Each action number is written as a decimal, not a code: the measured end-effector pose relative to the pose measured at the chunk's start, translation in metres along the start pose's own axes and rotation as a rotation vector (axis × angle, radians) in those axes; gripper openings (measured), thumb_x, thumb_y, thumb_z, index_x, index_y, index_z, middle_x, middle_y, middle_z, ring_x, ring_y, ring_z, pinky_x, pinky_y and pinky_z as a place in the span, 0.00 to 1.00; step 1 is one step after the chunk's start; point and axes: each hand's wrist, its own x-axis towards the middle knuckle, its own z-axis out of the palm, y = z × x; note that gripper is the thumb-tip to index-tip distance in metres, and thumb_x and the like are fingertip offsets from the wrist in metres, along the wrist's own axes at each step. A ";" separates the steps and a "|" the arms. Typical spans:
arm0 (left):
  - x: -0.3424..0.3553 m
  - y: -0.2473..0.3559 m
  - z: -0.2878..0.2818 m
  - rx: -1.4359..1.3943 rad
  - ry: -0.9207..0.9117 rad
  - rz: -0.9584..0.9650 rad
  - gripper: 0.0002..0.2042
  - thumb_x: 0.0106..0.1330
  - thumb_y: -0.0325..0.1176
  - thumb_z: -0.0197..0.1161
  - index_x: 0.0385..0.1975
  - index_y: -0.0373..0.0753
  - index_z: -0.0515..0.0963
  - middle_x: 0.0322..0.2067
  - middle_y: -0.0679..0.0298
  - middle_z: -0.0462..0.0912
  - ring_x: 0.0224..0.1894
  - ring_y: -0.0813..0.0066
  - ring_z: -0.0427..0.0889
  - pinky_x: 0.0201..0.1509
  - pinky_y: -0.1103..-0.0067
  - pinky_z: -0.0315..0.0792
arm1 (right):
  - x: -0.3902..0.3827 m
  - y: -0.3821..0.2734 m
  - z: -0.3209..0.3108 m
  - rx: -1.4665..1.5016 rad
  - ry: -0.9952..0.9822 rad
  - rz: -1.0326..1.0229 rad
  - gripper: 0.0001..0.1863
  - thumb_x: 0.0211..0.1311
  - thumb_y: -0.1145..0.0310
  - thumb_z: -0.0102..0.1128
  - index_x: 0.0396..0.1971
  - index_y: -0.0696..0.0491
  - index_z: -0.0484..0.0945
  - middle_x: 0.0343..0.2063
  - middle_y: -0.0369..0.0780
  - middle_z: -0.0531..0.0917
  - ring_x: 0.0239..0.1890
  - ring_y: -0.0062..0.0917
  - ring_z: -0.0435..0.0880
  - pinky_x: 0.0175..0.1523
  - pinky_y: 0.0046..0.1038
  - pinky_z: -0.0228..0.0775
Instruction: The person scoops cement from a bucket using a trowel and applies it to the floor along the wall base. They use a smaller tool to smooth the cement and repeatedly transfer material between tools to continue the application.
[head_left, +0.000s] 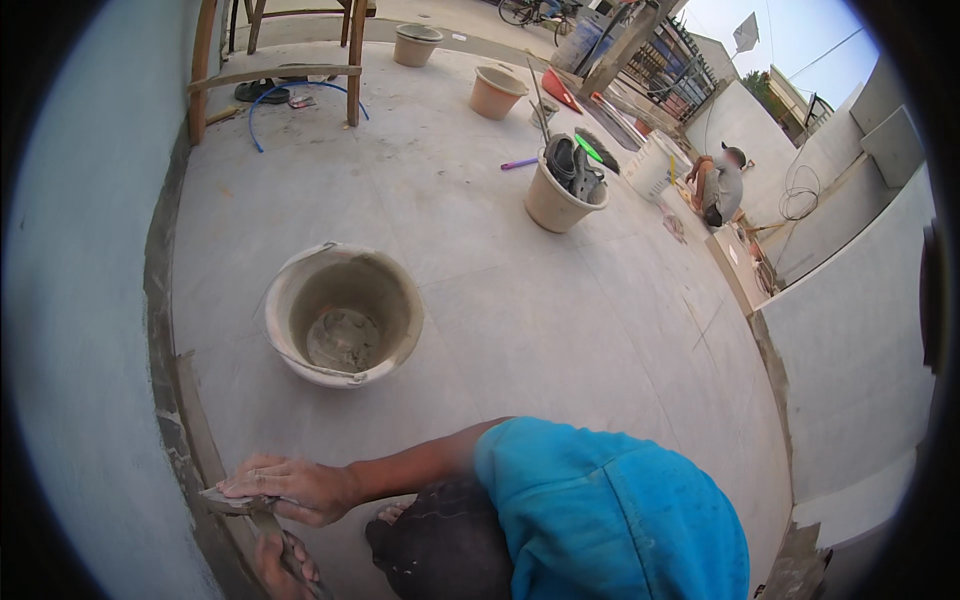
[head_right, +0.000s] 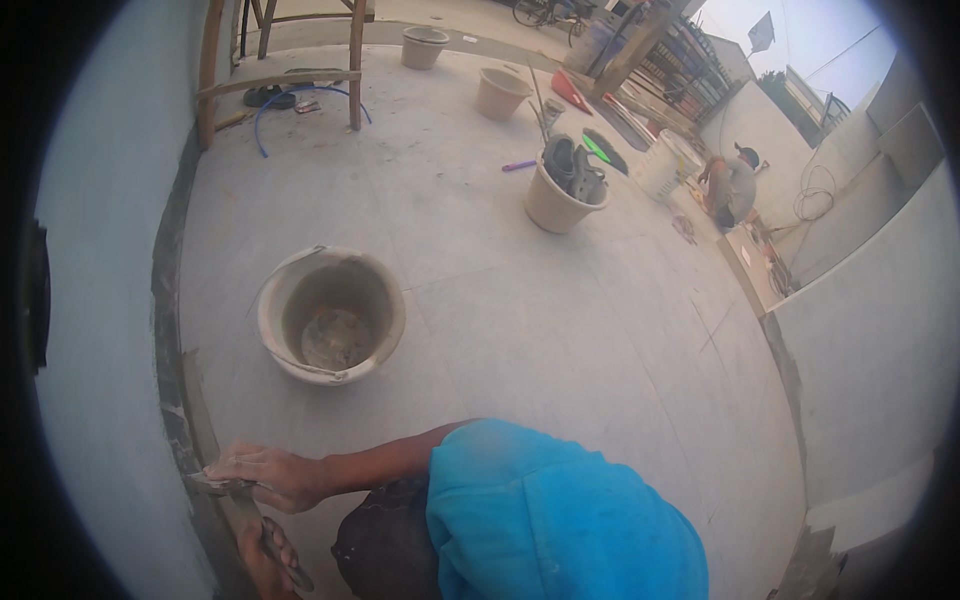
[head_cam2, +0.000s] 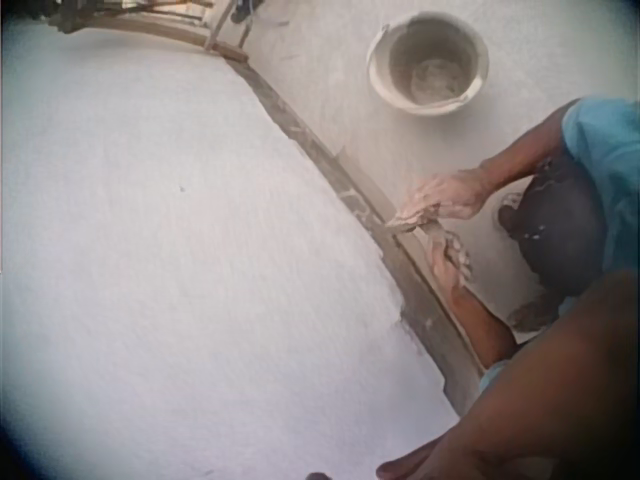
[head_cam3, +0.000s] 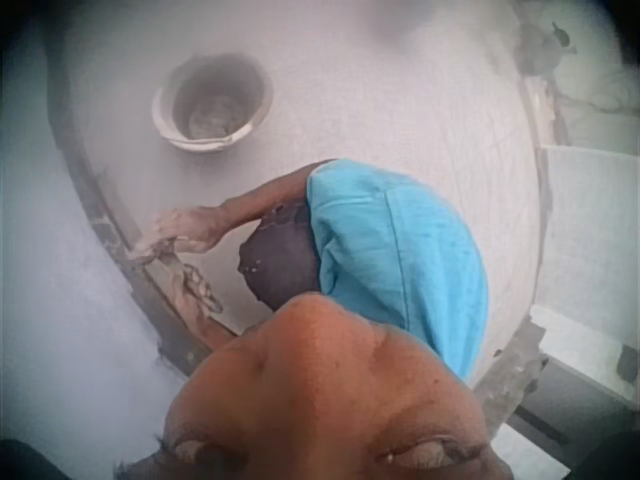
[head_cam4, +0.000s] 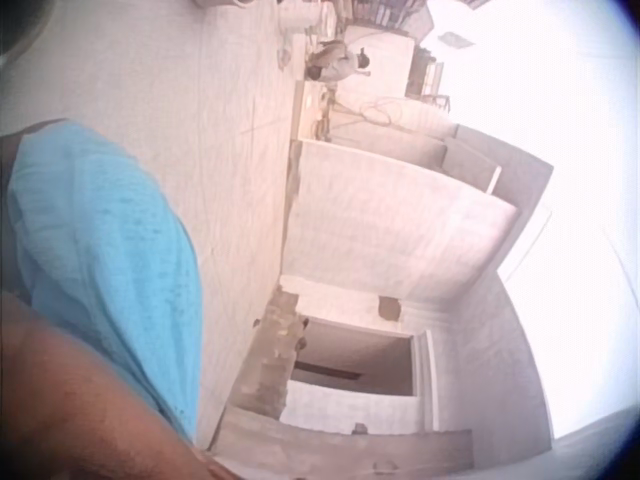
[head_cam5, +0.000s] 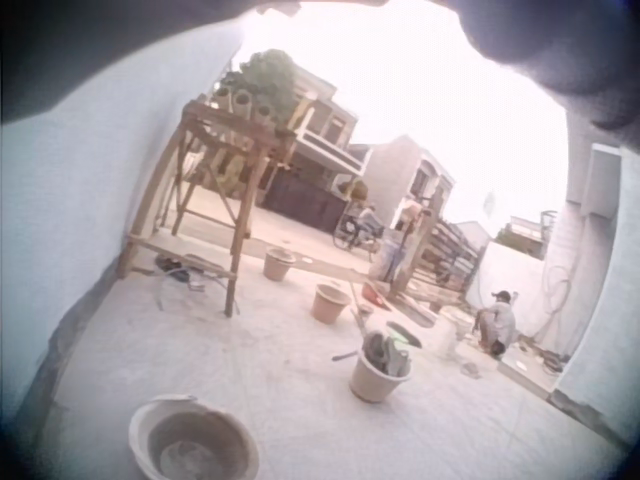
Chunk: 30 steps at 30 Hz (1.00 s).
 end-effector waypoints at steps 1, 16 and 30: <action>0.000 -0.002 0.000 0.007 -0.003 0.020 0.13 0.72 0.44 0.51 0.33 0.41 0.71 0.22 0.67 0.73 0.16 0.77 0.70 0.14 0.81 0.64 | 0.000 0.000 -0.001 -0.029 0.010 -0.031 0.35 0.50 0.87 0.49 0.64 0.61 0.64 0.61 0.49 0.70 0.61 0.46 0.69 0.66 0.42 0.61; 0.002 -0.024 -0.019 -0.101 -0.046 0.284 0.10 0.70 0.37 0.52 0.35 0.37 0.73 0.23 0.66 0.73 0.17 0.84 0.66 0.18 0.85 0.61 | 0.009 0.003 -0.028 -0.329 -0.233 -0.089 0.32 0.47 0.85 0.59 0.58 0.59 0.70 0.58 0.47 0.76 0.55 0.43 0.77 0.57 0.38 0.73; 0.022 -0.052 -0.009 -0.127 0.062 0.511 0.11 0.72 0.35 0.49 0.39 0.33 0.73 0.29 0.63 0.74 0.26 0.83 0.71 0.25 0.84 0.65 | 0.017 -0.021 -0.009 0.615 0.310 0.658 0.23 0.69 0.72 0.53 0.60 0.65 0.65 0.51 0.43 0.78 0.52 0.22 0.76 0.56 0.25 0.66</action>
